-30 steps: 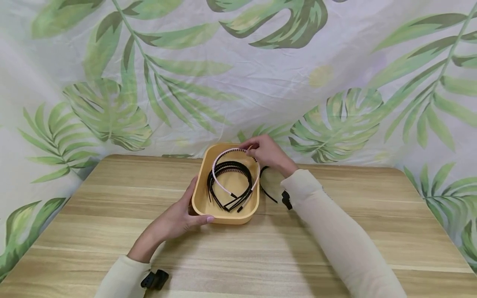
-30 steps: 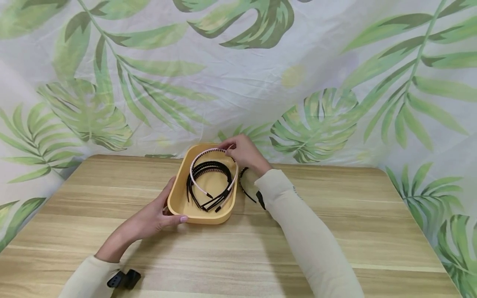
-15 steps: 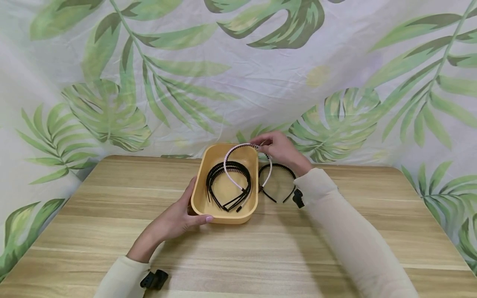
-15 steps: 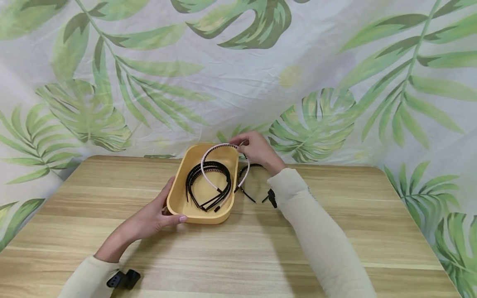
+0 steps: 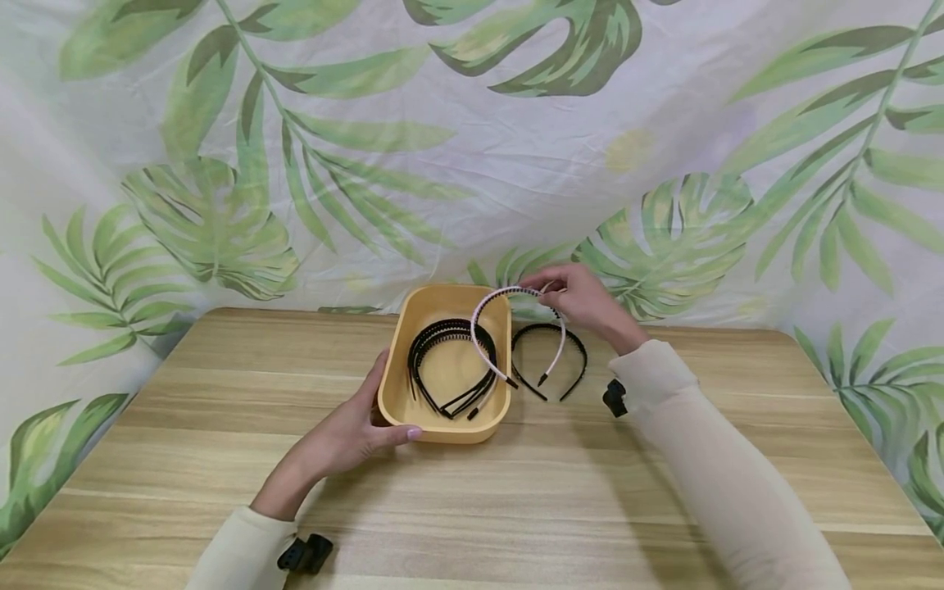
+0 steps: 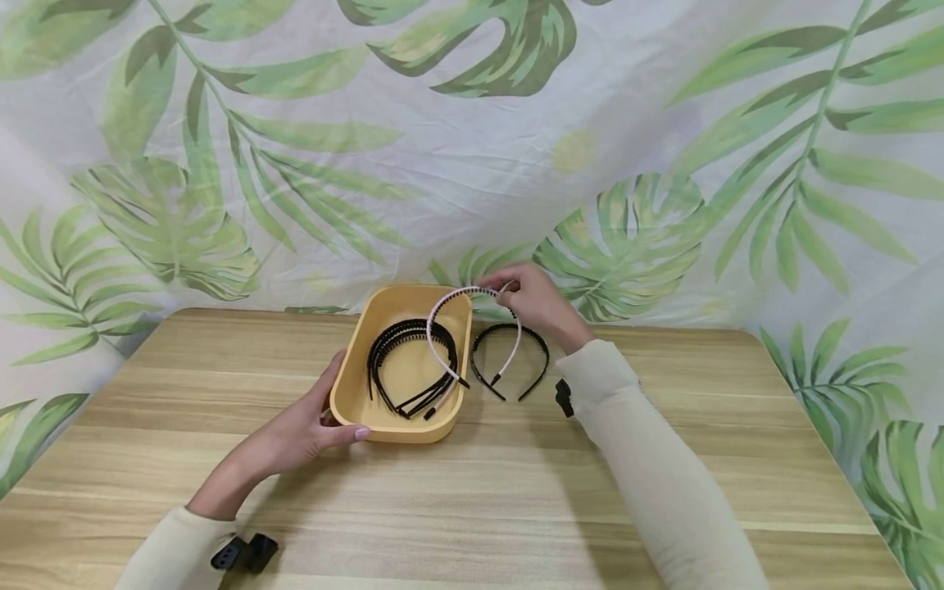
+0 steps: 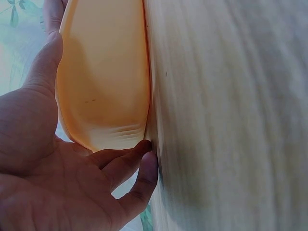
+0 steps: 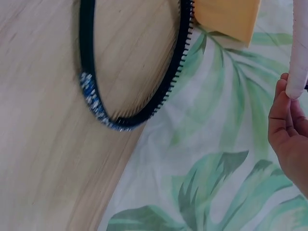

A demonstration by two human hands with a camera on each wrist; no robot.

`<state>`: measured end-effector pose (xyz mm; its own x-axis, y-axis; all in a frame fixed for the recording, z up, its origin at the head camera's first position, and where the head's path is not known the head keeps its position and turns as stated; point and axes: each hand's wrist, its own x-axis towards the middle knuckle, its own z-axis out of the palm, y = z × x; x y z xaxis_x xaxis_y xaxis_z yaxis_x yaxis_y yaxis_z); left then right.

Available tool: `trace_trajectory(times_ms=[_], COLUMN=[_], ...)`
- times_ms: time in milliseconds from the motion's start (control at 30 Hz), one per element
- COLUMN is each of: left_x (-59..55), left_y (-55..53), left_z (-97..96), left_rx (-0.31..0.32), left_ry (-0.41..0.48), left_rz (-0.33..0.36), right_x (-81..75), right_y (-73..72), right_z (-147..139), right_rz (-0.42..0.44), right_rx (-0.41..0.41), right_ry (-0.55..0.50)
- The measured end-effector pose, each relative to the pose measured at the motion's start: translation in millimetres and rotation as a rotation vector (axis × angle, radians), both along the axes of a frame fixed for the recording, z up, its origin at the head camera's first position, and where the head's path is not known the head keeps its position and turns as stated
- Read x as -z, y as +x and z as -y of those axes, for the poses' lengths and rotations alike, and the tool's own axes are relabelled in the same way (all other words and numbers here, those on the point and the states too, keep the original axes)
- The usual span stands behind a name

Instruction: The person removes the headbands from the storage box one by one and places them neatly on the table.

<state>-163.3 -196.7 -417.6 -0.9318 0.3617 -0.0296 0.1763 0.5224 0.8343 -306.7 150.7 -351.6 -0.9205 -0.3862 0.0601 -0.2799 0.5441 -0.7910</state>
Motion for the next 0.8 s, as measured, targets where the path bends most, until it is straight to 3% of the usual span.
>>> trace_trajectory(times_ms=[800], left_x=[1.2], left_y=[0.8], left_z=[-0.5], left_rx=[-0.016], left_ry=[-0.007], left_rz=[0.02], right_x=[8.7], right_y=[13.3], right_z=[-59.4], right_rz=[0.071], right_rx=[0.058], right_ry=[0.025])
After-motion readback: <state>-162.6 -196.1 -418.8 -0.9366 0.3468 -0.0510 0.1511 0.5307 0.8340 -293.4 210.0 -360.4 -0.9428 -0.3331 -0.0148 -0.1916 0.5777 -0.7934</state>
